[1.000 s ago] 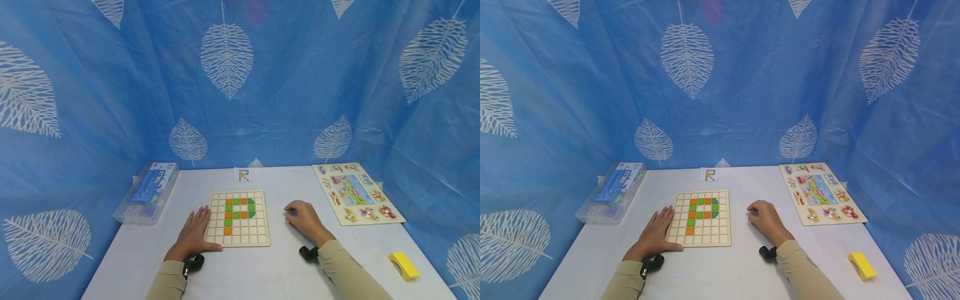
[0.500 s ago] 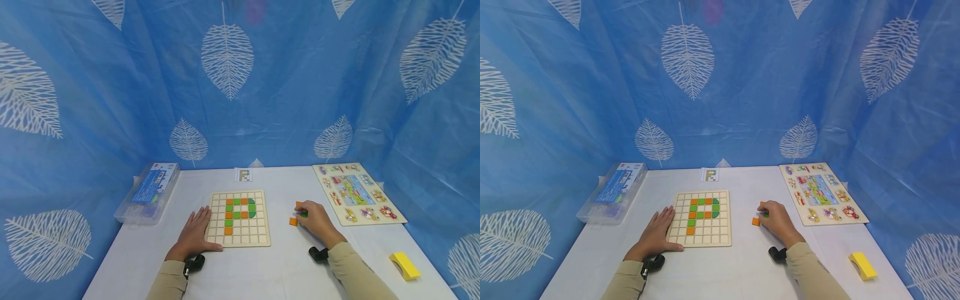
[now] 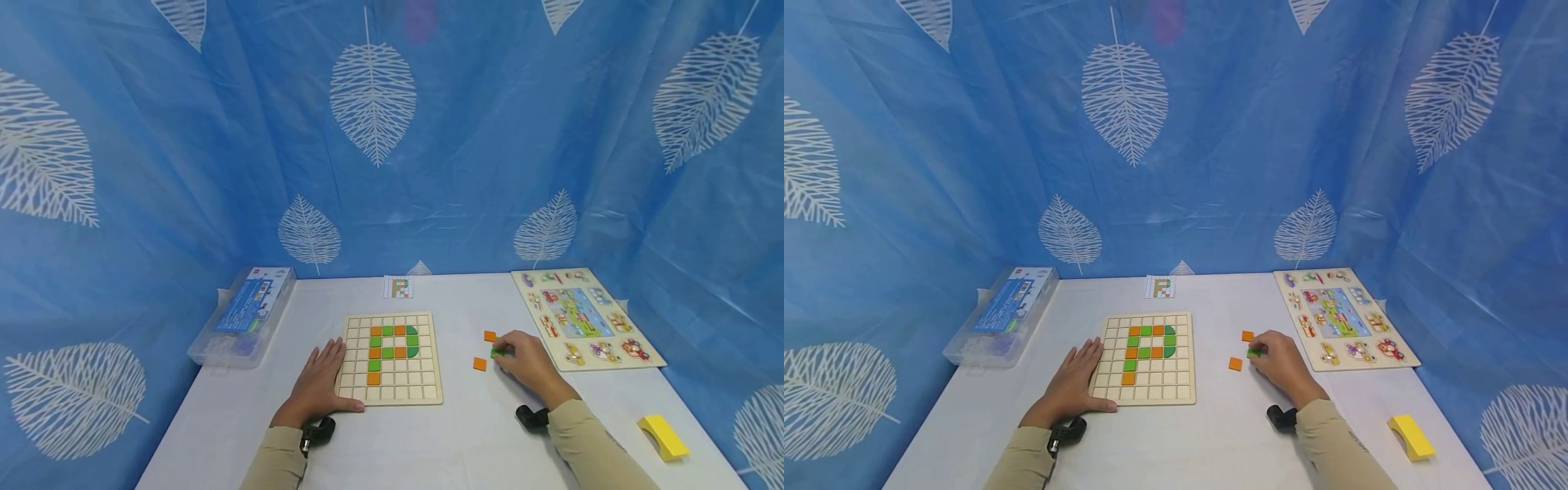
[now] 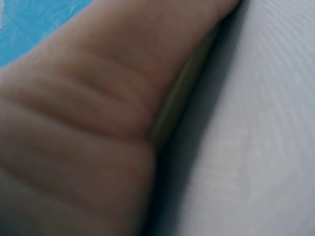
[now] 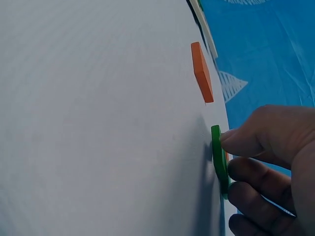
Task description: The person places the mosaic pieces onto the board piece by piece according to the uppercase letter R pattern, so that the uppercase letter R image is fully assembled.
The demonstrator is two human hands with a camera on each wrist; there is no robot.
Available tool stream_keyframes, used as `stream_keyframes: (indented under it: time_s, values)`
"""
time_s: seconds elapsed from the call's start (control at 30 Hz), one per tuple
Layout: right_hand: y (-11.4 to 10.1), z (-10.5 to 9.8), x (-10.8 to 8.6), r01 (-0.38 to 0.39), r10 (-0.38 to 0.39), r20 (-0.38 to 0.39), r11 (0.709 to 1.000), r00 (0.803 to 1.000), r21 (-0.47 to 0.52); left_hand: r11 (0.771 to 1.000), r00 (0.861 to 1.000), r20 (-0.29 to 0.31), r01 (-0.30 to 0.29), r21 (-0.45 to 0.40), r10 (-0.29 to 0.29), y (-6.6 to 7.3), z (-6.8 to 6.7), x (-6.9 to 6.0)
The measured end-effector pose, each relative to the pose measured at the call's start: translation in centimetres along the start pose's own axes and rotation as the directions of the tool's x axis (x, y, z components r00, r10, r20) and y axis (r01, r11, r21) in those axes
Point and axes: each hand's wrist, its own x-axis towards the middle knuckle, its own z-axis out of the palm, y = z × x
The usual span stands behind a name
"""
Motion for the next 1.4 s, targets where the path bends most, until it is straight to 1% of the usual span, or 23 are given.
stream_keyframes:
  time_s: [0.23,0.5,0.87,1.03,1.13,1.4]
  values:
    - [0.01,-0.18,-0.19,0.003,-0.003,0.003,1.000,1.000,-0.006,1.000,1.000,0.004,0.010,-0.003,-0.010,0.06,-0.02,-0.06]
    - [0.08,-0.30,-0.28,0.004,-0.004,0.001,1.000,1.000,-0.010,1.000,1.000,0.001,0.013,0.017,-0.013,0.06,0.12,-0.01]
    - [-0.06,-0.30,-0.44,-0.023,0.024,0.013,0.999,1.000,-0.023,1.000,1.000,-0.019,0.002,0.019,-0.002,0.01,0.30,-0.08]
    - [-0.03,-0.25,-0.43,-0.021,0.022,0.010,0.999,1.000,-0.039,1.000,1.000,-0.016,0.005,0.022,-0.005,-0.03,0.34,-0.07]
    - [-0.01,-0.21,-0.42,-0.029,0.030,0.011,0.999,0.999,-0.041,1.000,1.000,-0.022,-0.002,0.023,0.002,0.02,0.32,-0.08]
    - [0.00,-0.13,-0.48,-0.047,0.048,0.015,0.998,0.999,-0.047,1.000,1.000,-0.018,0.003,0.020,-0.003,0.00,0.36,-0.06]
